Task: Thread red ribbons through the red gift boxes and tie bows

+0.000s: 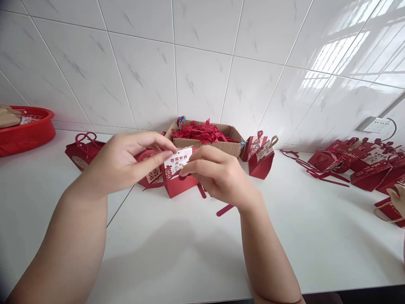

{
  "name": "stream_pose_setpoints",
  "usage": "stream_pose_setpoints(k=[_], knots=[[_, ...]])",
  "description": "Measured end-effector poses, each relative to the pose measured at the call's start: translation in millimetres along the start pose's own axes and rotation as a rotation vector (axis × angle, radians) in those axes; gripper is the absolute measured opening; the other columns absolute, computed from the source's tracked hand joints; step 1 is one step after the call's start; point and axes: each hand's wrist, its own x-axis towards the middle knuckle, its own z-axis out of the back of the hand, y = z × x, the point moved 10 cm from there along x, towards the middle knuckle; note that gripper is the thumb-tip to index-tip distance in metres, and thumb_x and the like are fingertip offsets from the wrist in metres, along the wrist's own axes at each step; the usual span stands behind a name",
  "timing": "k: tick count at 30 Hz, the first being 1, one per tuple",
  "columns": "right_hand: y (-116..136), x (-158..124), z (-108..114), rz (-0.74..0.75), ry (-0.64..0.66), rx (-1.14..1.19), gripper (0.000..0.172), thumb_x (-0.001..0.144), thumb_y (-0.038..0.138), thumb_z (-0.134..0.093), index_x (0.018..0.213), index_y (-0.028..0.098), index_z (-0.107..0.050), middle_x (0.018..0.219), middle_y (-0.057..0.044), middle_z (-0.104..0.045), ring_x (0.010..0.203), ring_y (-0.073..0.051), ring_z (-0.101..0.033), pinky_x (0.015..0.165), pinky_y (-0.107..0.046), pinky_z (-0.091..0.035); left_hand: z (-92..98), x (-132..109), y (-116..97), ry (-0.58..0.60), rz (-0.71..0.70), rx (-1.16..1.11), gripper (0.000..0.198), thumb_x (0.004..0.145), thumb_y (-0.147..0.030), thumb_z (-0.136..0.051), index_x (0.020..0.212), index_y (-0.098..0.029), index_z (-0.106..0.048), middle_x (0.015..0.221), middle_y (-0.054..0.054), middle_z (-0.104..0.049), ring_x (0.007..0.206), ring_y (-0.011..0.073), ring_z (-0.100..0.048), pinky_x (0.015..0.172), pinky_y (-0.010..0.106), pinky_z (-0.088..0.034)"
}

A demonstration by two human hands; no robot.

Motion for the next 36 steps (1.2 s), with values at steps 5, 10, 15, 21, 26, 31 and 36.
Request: stream_pose_setpoints(k=[5,10,15,21,26,31,36], knots=[[-16.2,-4.7,-8.4,-0.104,0.113,0.008,0.026,0.087,0.001,-0.051,0.088,0.02,-0.067,0.084,-0.002,-0.061,0.073,-0.011,-0.059,0.06,-0.025,-0.051,13.7,10.6,56.3,-0.194,0.159,0.119,0.013,0.084,-0.024,-0.057,0.087,-0.02,-0.068,0.088,0.002,-0.072,0.08,0.0152,-0.066,0.073,0.026,-0.051],[-21.9,-6.4,-11.2,-0.122,0.133,0.002,0.026,0.087,0.001,-0.05,0.09,0.02,-0.068,0.084,-0.002,-0.062,0.074,-0.011,-0.058,0.06,-0.025,-0.05,-29.4,16.0,106.7,0.072,0.345,0.16,0.024,0.081,-0.043,-0.062,0.094,-0.024,-0.07,0.095,0.003,-0.072,0.083,0.0204,-0.066,0.06,0.027,-0.048],[-29.5,-7.8,-15.1,-0.167,0.173,-0.014,0.026,0.086,0.001,-0.051,0.089,0.02,-0.069,0.084,-0.003,-0.062,0.071,-0.011,-0.058,0.057,-0.025,-0.048,-38.4,13.9,113.8,0.139,0.386,0.15,0.023,0.078,-0.04,-0.065,0.096,-0.025,-0.067,0.096,0.0,-0.072,0.081,0.0192,-0.066,0.057,0.025,-0.046],[-46.6,-11.4,-18.2,-0.286,0.173,0.025,0.023,0.087,0.007,-0.055,0.089,0.023,-0.072,0.089,-0.004,-0.064,0.082,-0.015,-0.063,0.069,-0.03,-0.055,-37.7,14.3,105.0,0.128,0.346,0.225,0.02,0.078,-0.038,-0.065,0.093,-0.026,-0.067,0.097,0.0,-0.071,0.083,0.0199,-0.066,0.057,0.027,-0.044],[-112.0,-41.1,-38.5,-0.616,0.173,0.13,0.018,0.079,0.01,-0.064,0.082,0.023,-0.076,0.136,-0.008,-0.051,0.129,-0.025,-0.05,0.097,-0.039,-0.051,-37.4,17.4,95.8,0.105,0.255,0.295,0.022,0.078,-0.036,-0.064,0.098,-0.027,-0.069,0.113,0.0,-0.067,0.098,0.0226,-0.063,0.064,0.029,-0.046],[-158.7,-71.4,-73.5,-0.747,0.09,0.428,0.008,0.075,0.027,-0.073,0.082,0.023,-0.076,0.149,-0.006,-0.042,0.142,-0.028,-0.035,0.11,-0.04,-0.039,-39.9,16.7,99.4,0.157,0.271,0.215,0.026,0.078,-0.034,-0.062,0.102,-0.027,-0.068,0.112,0.0,-0.068,0.097,0.0224,-0.063,0.071,0.03,-0.048],[-165.4,-75.8,-87.3,-0.72,-0.007,0.567,0.02,0.073,0.041,-0.076,0.079,0.022,-0.074,0.127,-0.009,-0.052,0.12,-0.024,-0.054,0.103,-0.041,-0.046,-38.5,16.1,101.0,0.167,0.275,0.202,0.027,0.077,-0.033,-0.062,0.103,-0.027,-0.068,0.115,0.002,-0.066,0.098,0.0227,-0.063,0.07,0.029,-0.048]])
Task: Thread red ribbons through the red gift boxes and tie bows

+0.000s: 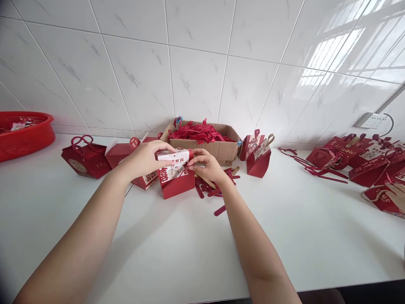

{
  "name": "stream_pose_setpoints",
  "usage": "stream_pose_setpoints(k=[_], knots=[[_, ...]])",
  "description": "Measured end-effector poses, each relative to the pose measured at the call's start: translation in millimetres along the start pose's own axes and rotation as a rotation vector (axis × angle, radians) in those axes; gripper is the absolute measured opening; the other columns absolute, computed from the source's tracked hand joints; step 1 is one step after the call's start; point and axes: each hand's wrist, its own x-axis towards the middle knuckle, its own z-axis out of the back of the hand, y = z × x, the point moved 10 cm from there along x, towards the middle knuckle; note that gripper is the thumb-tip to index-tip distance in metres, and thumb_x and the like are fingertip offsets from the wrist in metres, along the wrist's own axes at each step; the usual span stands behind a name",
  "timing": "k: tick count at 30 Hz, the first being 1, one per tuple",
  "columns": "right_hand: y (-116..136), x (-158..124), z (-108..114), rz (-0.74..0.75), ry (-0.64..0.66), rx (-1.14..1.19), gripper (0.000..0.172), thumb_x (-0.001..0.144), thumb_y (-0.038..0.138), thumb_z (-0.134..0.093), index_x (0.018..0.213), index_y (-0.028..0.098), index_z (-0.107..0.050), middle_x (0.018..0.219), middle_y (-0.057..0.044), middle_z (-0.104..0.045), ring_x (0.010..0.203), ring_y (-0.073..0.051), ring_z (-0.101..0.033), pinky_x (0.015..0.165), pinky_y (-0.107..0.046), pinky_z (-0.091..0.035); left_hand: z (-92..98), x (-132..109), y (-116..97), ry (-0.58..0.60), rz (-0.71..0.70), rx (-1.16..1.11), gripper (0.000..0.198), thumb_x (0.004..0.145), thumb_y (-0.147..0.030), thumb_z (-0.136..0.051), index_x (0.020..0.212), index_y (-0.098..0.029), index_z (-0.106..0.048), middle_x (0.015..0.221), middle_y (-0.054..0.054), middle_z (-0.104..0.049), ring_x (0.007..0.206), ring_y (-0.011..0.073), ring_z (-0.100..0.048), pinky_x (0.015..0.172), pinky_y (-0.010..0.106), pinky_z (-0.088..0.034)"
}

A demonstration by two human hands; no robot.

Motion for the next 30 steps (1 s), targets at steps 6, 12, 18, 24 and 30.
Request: stream_pose_setpoints(k=[6,12,18,24,30], knots=[[-0.4,0.4,-1.0,0.023,-0.014,-0.017,0.018,0.074,0.038,-0.076,0.08,0.022,-0.074,0.126,-0.008,-0.049,0.124,-0.023,-0.05,0.102,-0.039,-0.047,-0.1,0.6,2.0,0.003,0.0,0.004,0.027,0.076,-0.031,-0.062,0.102,-0.027,-0.068,0.113,0.002,-0.066,0.097,0.023,-0.062,0.07,0.029,-0.049],[1.0,-0.8,-4.8,0.027,0.004,-0.025,0.012,0.075,0.033,-0.075,0.081,0.023,-0.074,0.115,-0.006,-0.058,0.108,-0.019,-0.06,0.097,-0.037,-0.049,0.9,1.1,2.1,-0.007,-0.019,0.027,0.026,0.076,-0.03,-0.061,0.101,-0.026,-0.066,0.113,0.002,-0.064,0.099,0.0215,-0.061,0.077,0.03,-0.049],[4.5,-1.9,-3.4,0.047,-0.018,-0.076,0.012,0.077,0.032,-0.073,0.081,0.022,-0.075,0.109,-0.005,-0.059,0.101,-0.017,-0.061,0.091,-0.034,-0.051,1.9,0.1,27.2,0.008,0.133,0.144,0.054,0.076,-0.047,-0.062,0.125,-0.027,-0.053,0.129,0.008,-0.057,0.108,0.0271,-0.059,0.075,0.032,-0.049],[8.1,-3.0,-2.5,0.063,-0.034,-0.14,0.01,0.078,0.029,-0.071,0.083,0.022,-0.075,0.101,-0.004,-0.059,0.093,-0.016,-0.061,0.085,-0.034,-0.052,4.9,-2.6,38.6,-0.017,0.231,0.149,0.067,0.07,-0.056,-0.067,0.127,-0.025,-0.048,0.131,0.01,-0.057,0.106,0.0273,-0.062,0.071,0.03,-0.049],[9.7,-3.4,-2.3,0.07,-0.041,-0.161,0.011,0.077,0.031,-0.072,0.082,0.022,-0.076,0.097,-0.004,-0.058,0.089,-0.016,-0.061,0.084,-0.034,-0.052,6.1,-3.9,29.0,-0.043,0.205,0.095,0.046,0.073,-0.045,-0.068,0.113,-0.026,-0.057,0.116,0.005,-0.067,0.098,0.025,-0.064,0.068,0.028,-0.048]])
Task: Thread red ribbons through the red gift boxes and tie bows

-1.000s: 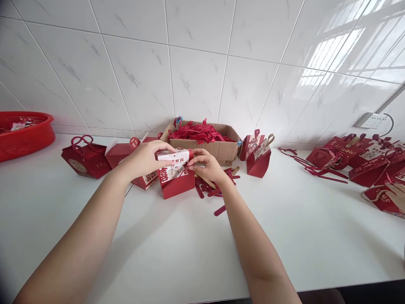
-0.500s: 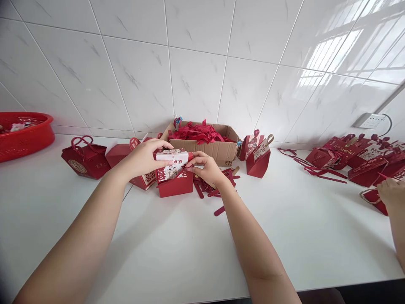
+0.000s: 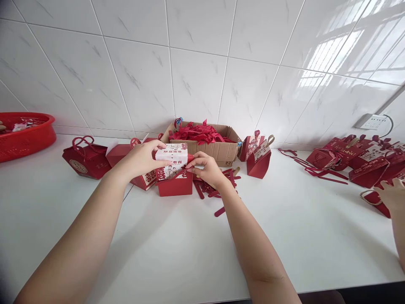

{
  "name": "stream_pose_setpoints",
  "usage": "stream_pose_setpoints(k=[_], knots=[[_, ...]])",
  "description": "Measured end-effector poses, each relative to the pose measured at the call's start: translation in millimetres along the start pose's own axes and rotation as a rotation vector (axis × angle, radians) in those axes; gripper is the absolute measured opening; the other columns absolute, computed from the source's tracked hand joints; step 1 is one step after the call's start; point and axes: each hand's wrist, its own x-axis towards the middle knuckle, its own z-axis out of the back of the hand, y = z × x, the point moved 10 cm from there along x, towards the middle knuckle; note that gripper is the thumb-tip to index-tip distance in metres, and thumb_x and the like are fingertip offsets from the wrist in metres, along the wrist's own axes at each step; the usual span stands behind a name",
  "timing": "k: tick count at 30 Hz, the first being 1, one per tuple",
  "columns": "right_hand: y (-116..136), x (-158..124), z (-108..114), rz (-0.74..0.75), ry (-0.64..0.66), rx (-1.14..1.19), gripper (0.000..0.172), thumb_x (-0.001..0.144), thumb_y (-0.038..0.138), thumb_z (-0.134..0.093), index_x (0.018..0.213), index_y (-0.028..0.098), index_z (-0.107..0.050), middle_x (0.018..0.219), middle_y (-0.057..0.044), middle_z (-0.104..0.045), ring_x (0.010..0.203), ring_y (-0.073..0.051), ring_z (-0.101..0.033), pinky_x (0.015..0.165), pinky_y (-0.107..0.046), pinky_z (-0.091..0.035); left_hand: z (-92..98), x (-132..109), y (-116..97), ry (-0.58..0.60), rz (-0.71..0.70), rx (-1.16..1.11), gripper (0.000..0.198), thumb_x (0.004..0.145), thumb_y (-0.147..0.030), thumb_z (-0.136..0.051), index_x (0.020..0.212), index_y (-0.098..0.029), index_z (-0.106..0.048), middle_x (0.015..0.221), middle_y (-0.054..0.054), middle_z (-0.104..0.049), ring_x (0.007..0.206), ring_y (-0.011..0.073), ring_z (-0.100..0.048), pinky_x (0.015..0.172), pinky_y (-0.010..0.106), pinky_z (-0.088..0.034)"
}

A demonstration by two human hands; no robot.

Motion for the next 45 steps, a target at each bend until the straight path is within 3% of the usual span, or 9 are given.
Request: stream_pose_setpoints(k=[4,8,12,16,24,33,37,42,45], knots=[[1.3,0.4,-1.2,0.013,0.005,0.033,0.01,0.078,0.03,-0.071,0.082,0.022,-0.075,0.104,-0.005,-0.06,0.098,-0.017,-0.061,0.088,-0.034,-0.052,7.0,-0.9,-5.5,-0.06,-0.03,-0.041,0.047,0.07,-0.042,-0.072,0.112,-0.026,-0.059,0.113,0.005,-0.068,0.093,0.0237,-0.065,0.067,0.029,-0.048],[1.6,1.3,-0.9,0.041,-0.022,0.029,0.007,0.078,0.027,-0.071,0.081,0.022,-0.074,0.116,-0.006,-0.056,0.11,-0.019,-0.057,0.097,-0.036,-0.049,13.8,-1.2,-10.9,-0.138,-0.065,-0.082,0.046,0.069,-0.037,-0.074,0.111,-0.026,-0.06,0.115,0.004,-0.068,0.099,0.0242,-0.064,0.074,0.031,-0.049],[-2.0,1.3,3.3,0.029,-0.087,-0.014,0.006,0.078,0.025,-0.07,0.082,0.022,-0.073,0.114,-0.007,-0.048,0.113,-0.02,-0.053,0.091,-0.035,-0.051,16.4,-0.9,-15.1,-0.195,-0.091,-0.093,0.044,0.069,-0.034,-0.075,0.111,-0.026,-0.06,0.116,0.004,-0.068,0.101,0.0242,-0.065,0.077,0.032,-0.05],[-1.3,1.2,3.9,0.023,-0.098,-0.036,0.005,0.078,0.023,-0.069,0.082,0.022,-0.073,0.11,-0.007,-0.047,0.11,-0.019,-0.052,0.088,-0.034,-0.052,16.5,-0.1,-13.1,-0.212,-0.073,-0.071,0.042,0.07,-0.035,-0.074,0.109,-0.026,-0.062,0.117,0.004,-0.067,0.096,0.0248,-0.065,0.071,0.031,-0.05],[1.9,1.8,3.7,0.019,-0.084,-0.003,0.008,0.079,0.026,-0.067,0.083,0.02,-0.072,0.098,-0.004,-0.052,0.088,-0.014,-0.056,0.085,-0.033,-0.05,15.1,0.5,-12.1,-0.164,-0.085,-0.063,0.028,0.072,-0.042,-0.071,0.095,-0.026,-0.068,0.099,0.003,-0.071,0.092,0.0251,-0.063,0.073,0.032,-0.048],[0.3,1.4,0.6,0.017,-0.055,0.032,0.01,0.081,0.029,-0.066,0.084,0.02,-0.072,0.107,-0.006,-0.056,0.095,-0.016,-0.059,0.086,-0.034,-0.051,6.9,4.9,-2.3,-0.09,-0.053,-0.135,0.035,0.07,-0.045,-0.072,0.099,-0.027,-0.066,0.101,0.002,-0.068,0.085,0.0214,-0.062,0.066,0.029,-0.046],[-1.9,1.3,-0.7,0.016,-0.053,0.02,0.01,0.082,0.028,-0.066,0.085,0.02,-0.072,0.105,-0.006,-0.057,0.095,-0.017,-0.06,0.087,-0.036,-0.052,1.9,6.5,0.8,-0.039,-0.053,-0.173,0.03,0.071,-0.046,-0.07,0.093,-0.025,-0.067,0.098,0.002,-0.068,0.084,0.0206,-0.063,0.063,0.027,-0.044],[-1.7,0.7,2.9,0.064,-0.11,-0.022,0.008,0.081,0.026,-0.067,0.085,0.021,-0.072,0.125,-0.008,-0.046,0.104,-0.019,-0.059,0.084,-0.035,-0.055,-2.9,9.5,8.4,-0.024,0.001,-0.201,0.034,0.067,-0.049,-0.073,0.09,-0.024,-0.069,0.094,0.001,-0.07,0.079,0.0203,-0.064,0.061,0.027,-0.044],[-0.7,0.9,0.5,0.076,-0.084,-0.008,0.007,0.083,0.025,-0.065,0.084,0.021,-0.071,0.125,-0.008,-0.051,0.101,-0.019,-0.061,0.085,-0.036,-0.055,-2.8,11.1,8.1,-0.032,-0.013,-0.179,0.034,0.067,-0.049,-0.073,0.09,-0.024,-0.072,0.095,0.001,-0.071,0.081,0.0213,-0.064,0.064,0.028,-0.045]])
